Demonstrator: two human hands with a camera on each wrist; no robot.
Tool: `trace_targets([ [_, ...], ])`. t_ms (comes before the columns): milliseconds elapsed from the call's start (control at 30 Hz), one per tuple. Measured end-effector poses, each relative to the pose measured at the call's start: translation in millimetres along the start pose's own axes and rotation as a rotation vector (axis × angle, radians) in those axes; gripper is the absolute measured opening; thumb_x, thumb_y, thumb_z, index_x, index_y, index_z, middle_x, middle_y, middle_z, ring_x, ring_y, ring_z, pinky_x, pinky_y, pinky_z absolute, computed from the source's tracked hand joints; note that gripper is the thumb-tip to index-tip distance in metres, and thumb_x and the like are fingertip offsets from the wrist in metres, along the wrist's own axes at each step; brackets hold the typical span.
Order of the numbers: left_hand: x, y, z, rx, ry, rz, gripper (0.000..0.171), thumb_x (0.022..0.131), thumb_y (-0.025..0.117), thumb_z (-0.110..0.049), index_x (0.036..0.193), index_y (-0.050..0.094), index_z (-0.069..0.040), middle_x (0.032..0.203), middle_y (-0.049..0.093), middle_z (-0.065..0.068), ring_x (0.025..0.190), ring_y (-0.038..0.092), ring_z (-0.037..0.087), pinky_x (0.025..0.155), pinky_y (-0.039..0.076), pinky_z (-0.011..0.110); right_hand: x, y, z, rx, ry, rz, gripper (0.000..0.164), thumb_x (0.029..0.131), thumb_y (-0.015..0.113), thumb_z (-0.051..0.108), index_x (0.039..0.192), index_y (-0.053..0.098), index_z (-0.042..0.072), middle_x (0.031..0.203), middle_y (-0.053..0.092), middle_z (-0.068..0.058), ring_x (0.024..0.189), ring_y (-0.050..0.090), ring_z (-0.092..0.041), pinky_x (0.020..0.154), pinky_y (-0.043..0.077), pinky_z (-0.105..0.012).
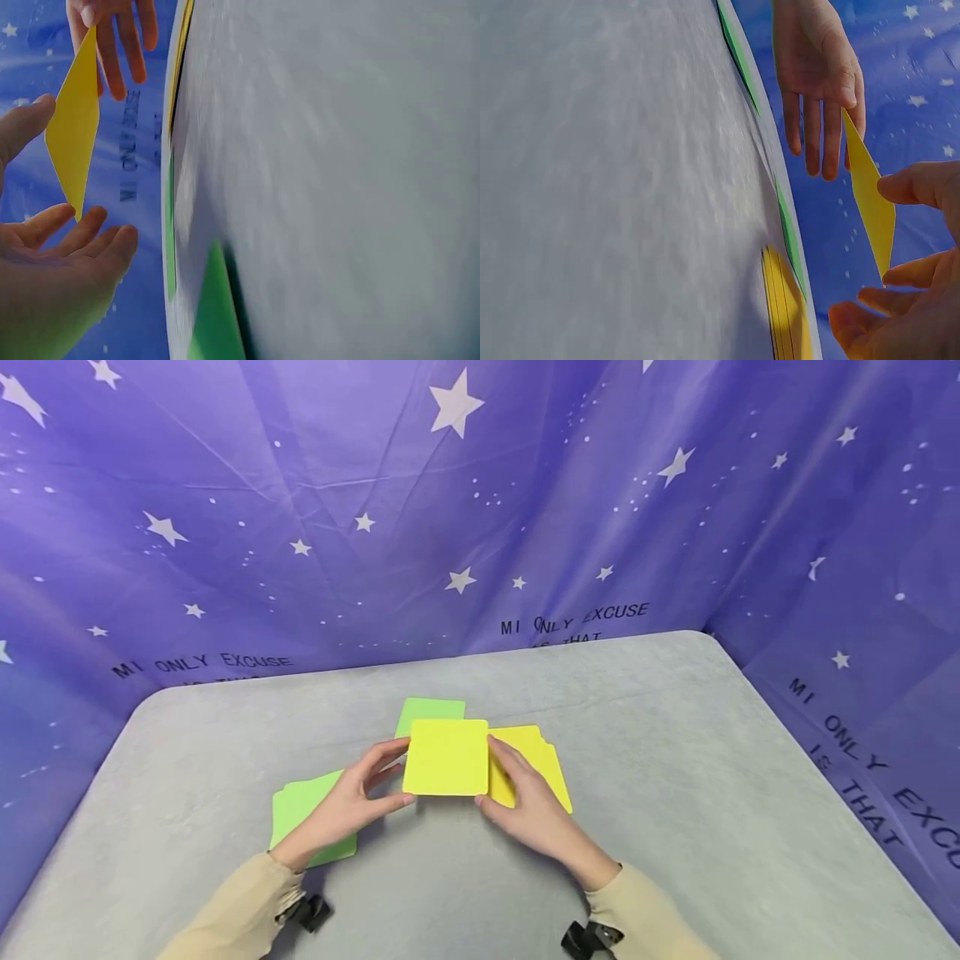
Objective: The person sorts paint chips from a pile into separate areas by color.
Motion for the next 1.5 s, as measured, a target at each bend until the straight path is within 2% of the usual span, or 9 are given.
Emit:
trace_targets([
  [300,24.3,30.3,-17.5,0.015,0.118,-0.017,0.064,0.079,0.077,0.002,0.136,0.048,0.003,0.138,0.049,0.017,0.13,0.043,0.029,0.104,0.04,0.036,-14,-33,-8,0.002,-0.053,-0.077,0.075,0.082,0.07,-0.004,0.147,0.033,-0.003,0.148,0.033,-0.025,0.128,0.04,-0.042,0.097,0.043,-0.055],
  [533,36.1,50.0,-26.9,0.026,0.104,0.027,0.064,0.081,0.075,0.001,0.139,0.047,0.002,0.14,0.048,0.016,0.131,0.042,0.027,0.105,0.04,0.034,-23,-53,-11,-0.028,-0.079,-0.1,0.076,0.084,0.07,-0.003,0.149,0.032,0.0,0.147,0.034,-0.022,0.13,0.036,-0.038,0.094,0.042,-0.057],
  [600,37.3,54.7,-28.7,0.058,0.1,0.056,0.063,0.082,0.075,-0.001,0.139,0.047,0.001,0.14,0.049,0.015,0.13,0.043,0.027,0.105,0.04,0.035,-27,-58,-16,-0.04,-0.076,-0.093,0.075,0.085,0.07,-0.002,0.149,0.032,0.002,0.148,0.033,-0.022,0.132,0.035,-0.037,0.096,0.043,-0.052],
  [733,36.5,58.6,-30.4,0.152,0.101,0.095,0.056,0.084,0.074,-0.008,0.135,0.052,0.001,0.135,0.054,0.014,0.126,0.049,0.026,0.103,0.042,0.037,-36,-65,-28,-0.057,-0.049,-0.054,0.071,0.086,0.069,0.002,0.148,0.034,0.0,0.148,0.029,-0.024,0.132,0.032,-0.039,0.101,0.036,-0.02],
  [833,35.0,54.7,-29.0,0.186,0.113,0.088,0.051,0.085,0.073,-0.008,0.131,0.054,0.004,0.131,0.056,0.016,0.122,0.052,0.029,0.101,0.044,0.04,-39,-69,-34,-0.059,-0.04,-0.044,0.069,0.086,0.07,0.003,0.145,0.037,-0.003,0.147,0.028,-0.025,0.13,0.033,-0.04,0.096,0.026,-0.004],
  [933,34.2,47.2,-26.4,0.183,0.114,0.072,0.049,0.085,0.072,-0.005,0.13,0.054,0.005,0.129,0.057,0.018,0.121,0.051,0.03,0.1,0.044,0.041,-38,-71,-35,-0.061,-0.033,-0.046,0.065,0.087,0.069,0.004,0.144,0.039,-0.002,0.146,0.03,-0.025,0.129,0.035,-0.04,0.095,0.026,-0.004],
  [1000,34.6,41.4,-24.9,0.183,0.107,0.058,0.048,0.085,0.072,-0.003,0.129,0.054,0.005,0.128,0.057,0.017,0.122,0.051,0.029,0.1,0.044,0.041,-36,-71,-35,-0.075,-0.035,-0.046,0.061,0.088,0.068,0.005,0.142,0.042,-0.002,0.145,0.032,-0.024,0.128,0.036,-0.038,0.097,0.029,-0.007],
  [1233,40.8,18.0,-14.0,0.174,0.068,-0.008,0.046,0.086,0.07,-0.002,0.128,0.054,0.005,0.128,0.056,0.016,0.125,0.048,0.031,0.101,0.044,0.039,-16,-60,-22,-0.079,-0.047,-0.026,0.051,0.089,0.067,0.005,0.136,0.049,-0.002,0.141,0.04,-0.022,0.128,0.04,-0.036,0.099,0.039,-0.055],
  [1500,46.0,-15.2,11.2,0.159,-0.066,-0.105,0.046,0.086,0.069,-0.004,0.129,0.053,0.004,0.134,0.052,0.02,0.128,0.045,0.035,0.103,0.041,0.04,6,-31,-8,0.051,-0.066,0.006,0.049,0.088,0.066,-0.001,0.134,0.05,-0.005,0.135,0.047,-0.021,0.12,0.048,-0.041,0.096,0.046,-0.051],
])
Point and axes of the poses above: each hand's wrist, its own x-axis towards the middle knuckle, its own y-axis out of the palm, z = x × y, the point moved 9 cm from there along x, towards the middle knuckle
